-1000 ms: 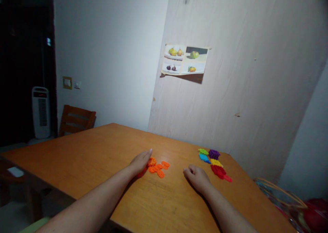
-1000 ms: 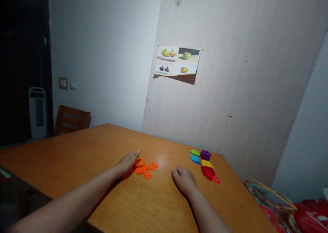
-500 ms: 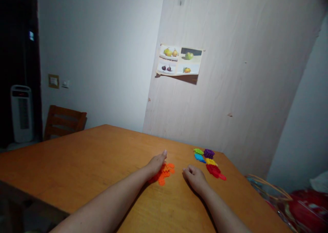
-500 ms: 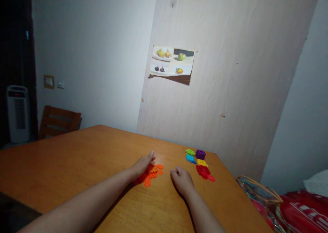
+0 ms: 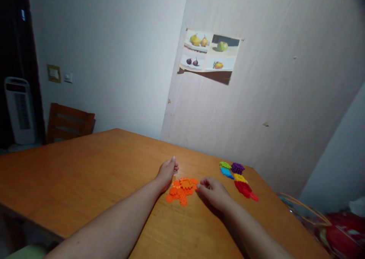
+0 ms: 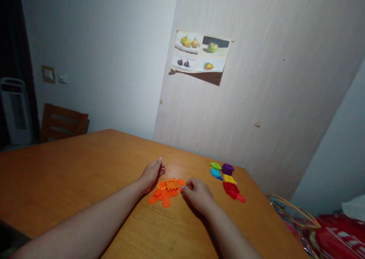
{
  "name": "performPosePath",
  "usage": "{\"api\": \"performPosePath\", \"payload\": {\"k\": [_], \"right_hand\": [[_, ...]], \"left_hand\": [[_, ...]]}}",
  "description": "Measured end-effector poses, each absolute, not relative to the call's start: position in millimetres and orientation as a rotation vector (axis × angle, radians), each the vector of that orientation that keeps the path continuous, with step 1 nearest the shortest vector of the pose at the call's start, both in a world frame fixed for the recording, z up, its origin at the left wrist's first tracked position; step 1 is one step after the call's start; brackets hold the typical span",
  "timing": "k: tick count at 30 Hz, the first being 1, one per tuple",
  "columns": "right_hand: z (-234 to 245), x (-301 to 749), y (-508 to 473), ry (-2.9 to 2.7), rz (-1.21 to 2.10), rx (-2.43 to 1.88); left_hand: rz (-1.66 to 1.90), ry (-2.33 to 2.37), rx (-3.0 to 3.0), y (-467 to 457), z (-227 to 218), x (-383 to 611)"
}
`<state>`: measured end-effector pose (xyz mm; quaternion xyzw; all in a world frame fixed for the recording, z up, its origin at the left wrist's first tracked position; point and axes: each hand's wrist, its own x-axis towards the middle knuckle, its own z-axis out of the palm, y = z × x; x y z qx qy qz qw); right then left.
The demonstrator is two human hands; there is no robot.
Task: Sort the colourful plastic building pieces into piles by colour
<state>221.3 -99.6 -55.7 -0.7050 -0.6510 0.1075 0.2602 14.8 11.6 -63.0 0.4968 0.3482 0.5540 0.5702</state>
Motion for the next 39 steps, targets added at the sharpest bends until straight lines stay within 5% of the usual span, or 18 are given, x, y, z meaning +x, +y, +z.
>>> {"api": "performPosePath", "payload": {"k": [12, 27, 39], "right_hand": [[-40.0, 151.0, -87.5, -1.919, -0.016, -2.084], [-47.9, 301.1, -86.8, -1.193, -0.078, -2.488], [-54.8, 312.1, -86.8, -1.182, -0.160, -2.574]], "left_hand": [[1.297, 0.832, 1.225, 10.5, -65.8, 17.6], [1.289, 0.858, 1.235, 8.5, -63.3, 16.2], [1.275, 0.867, 1.294, 7.8, -63.0, 17.1]]}}
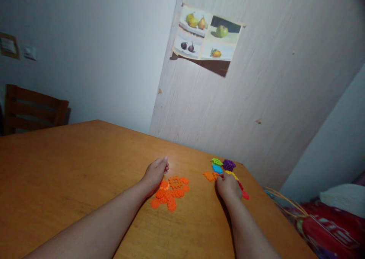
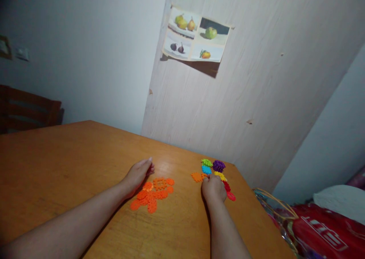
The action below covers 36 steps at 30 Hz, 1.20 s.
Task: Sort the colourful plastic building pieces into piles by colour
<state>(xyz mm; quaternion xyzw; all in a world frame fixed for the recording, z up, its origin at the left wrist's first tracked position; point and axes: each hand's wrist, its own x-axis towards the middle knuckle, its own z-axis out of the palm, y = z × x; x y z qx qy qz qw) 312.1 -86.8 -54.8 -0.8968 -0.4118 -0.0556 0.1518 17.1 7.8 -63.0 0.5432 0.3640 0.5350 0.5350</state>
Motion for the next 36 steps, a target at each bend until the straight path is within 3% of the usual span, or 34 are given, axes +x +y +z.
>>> {"api": "performPosePath", "payload": {"k": [15, 36], "right_hand": [[-56.4, 276.3, -82.0, -1.525, -0.092, -2.404], [-50.1, 293.7, -91.3, -1.303, -0.231, -2.536]], "left_hand": [[1.279, 0.848, 1.307, 7.5, -64.1, 17.9], [1.253, 0.915, 1.360, 1.9, -59.5, 17.8]]}}
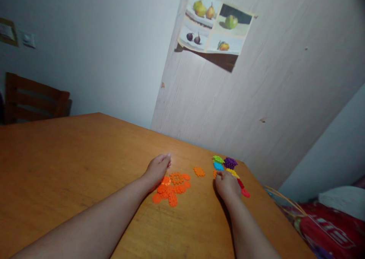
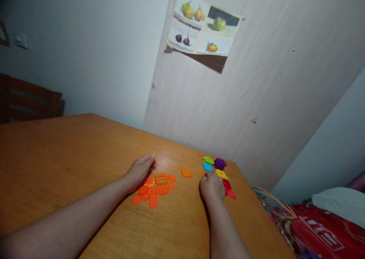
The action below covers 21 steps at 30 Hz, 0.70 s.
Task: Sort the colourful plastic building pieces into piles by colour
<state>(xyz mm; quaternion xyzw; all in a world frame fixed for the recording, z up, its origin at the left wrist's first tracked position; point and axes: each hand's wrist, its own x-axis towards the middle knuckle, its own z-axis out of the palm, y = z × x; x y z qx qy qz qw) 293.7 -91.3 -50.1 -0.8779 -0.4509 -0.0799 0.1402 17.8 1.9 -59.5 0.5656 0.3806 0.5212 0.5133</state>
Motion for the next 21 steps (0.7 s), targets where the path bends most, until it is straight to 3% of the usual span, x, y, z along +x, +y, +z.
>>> {"api": "performPosePath", "payload": {"k": [8, 21], "right_hand": [[-59.8, 247.1, -83.4, -1.845, -0.111, -2.261], [-51.5, 245.6, -85.9, -1.550, -0.123, -2.314]], "left_hand": [[1.253, 0.914, 1.382, -1.6, -56.3, 17.1], [1.245, 0.930, 1.442, 6.5, -63.2, 17.2]]}}
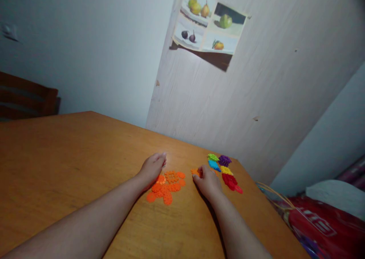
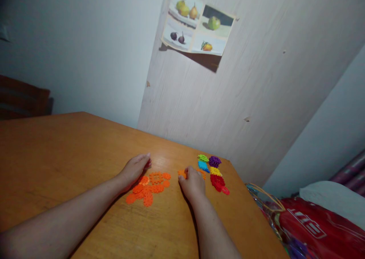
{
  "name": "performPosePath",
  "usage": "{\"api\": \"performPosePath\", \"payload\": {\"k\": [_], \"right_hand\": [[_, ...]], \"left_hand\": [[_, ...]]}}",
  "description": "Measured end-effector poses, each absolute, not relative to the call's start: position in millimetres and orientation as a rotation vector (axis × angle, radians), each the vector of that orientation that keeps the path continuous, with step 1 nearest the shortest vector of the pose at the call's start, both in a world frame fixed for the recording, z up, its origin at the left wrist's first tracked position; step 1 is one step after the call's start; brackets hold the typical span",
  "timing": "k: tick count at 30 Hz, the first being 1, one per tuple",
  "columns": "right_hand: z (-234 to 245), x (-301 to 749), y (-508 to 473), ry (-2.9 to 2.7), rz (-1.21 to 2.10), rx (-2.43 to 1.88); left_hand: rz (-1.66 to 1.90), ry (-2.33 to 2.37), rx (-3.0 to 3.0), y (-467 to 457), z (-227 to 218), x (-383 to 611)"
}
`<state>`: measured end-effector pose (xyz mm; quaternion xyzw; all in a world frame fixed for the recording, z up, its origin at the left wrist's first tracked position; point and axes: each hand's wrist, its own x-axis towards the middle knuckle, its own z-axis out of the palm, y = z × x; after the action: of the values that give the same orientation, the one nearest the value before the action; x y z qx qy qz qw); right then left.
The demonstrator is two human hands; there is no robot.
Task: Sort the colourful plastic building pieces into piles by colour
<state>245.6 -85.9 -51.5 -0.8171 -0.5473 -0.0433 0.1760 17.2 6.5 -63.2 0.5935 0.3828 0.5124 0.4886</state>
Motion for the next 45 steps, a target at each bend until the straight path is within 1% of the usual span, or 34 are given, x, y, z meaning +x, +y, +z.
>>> {"api": "performPosePath", "payload": {"k": [8, 13, 18, 21, 32, 38, 43, 45], "right_hand": [[-51.4, 283.1, -85.7, -1.287, -0.102, -2.201], [-43.6, 290.8, -88.6, -1.226, -0.136, -2.370], [-39.6, 278.4, -89.5, -1.293, -0.051, -2.557], [-39.6, 272.0, -89.3, -1.313, -0.019, -2.590], [-41.3, 267.5, -88.0, -1.364, 0.047, -2.522], [-48.0, 270.7, -84.4, -1.414, 0.028, -2.427], [-55.9, 284.4, -79.8, -1.326, 0.065, -2.346], [-58.3, 294.6, -78.7, -1.247, 0.031, -2.316]], "left_hand": [[1.245, 0.910, 1.424, 6.2, -62.9, 17.6], [1.230, 0.924, 1.432, 1.6, -58.7, 17.2], [1.191, 0.975, 1.459, -4.9, -53.3, 15.8], [1.173, 0.991, 1.441, -6.6, -51.8, 15.3], [1.179, 0.988, 1.489, -0.3, -58.1, 15.6], [1.158, 0.996, 1.479, 0.1, -59.3, 15.2], [1.160, 1.008, 1.484, -1.4, -57.2, 14.9], [1.169, 1.015, 1.488, -1.2, -57.4, 15.2]]}}
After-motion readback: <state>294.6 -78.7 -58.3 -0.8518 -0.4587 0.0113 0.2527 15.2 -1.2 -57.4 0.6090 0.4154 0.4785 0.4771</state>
